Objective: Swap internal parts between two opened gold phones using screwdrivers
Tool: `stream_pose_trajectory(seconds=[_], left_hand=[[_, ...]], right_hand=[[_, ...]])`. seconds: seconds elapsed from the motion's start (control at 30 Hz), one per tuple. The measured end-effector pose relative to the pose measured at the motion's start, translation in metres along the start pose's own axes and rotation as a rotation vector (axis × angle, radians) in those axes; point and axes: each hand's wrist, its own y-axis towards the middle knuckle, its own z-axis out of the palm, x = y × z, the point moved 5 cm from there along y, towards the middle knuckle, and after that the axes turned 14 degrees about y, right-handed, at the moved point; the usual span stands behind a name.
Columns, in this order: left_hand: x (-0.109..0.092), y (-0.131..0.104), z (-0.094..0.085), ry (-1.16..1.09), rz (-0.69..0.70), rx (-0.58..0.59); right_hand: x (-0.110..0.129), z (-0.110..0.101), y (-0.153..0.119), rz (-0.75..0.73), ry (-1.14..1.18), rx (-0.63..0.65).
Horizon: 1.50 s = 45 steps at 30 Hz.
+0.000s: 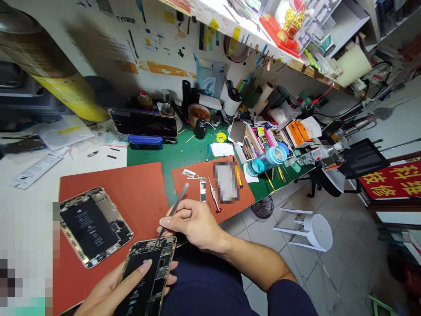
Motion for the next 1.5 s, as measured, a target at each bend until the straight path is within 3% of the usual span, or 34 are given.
stream_pose_trajectory(seconds=[0.17, 0.43, 0.93, 1.17, 1.5], left_hand=[[-0.009, -0.006, 0.015, -0.036, 0.111, 0.085], [-0.012, -0.008, 0.016, -0.091, 0.140, 0.115], [-0.011, -0.006, 0.017, -0.073, 0.191, 0.127], [-0.009, -0.006, 0.018, -0.104, 0.170, 0.150], [-0.014, 0.001, 0.019, -0.134, 0.090, 0.081]], right_hand=[[0.003, -0.005, -0.009, -0.104, -0.073, -0.003], [0.005, -0.001, -0.013, -0.168, -0.147, 0.016], [-0.003, -0.002, -0.008, -0.135, -0.120, 0.006], [-0.006, -0.002, -0.007, -0.099, -0.047, -0.002], [-0.004, 0.002, -0.011, -0.131, -0.134, -0.027]])
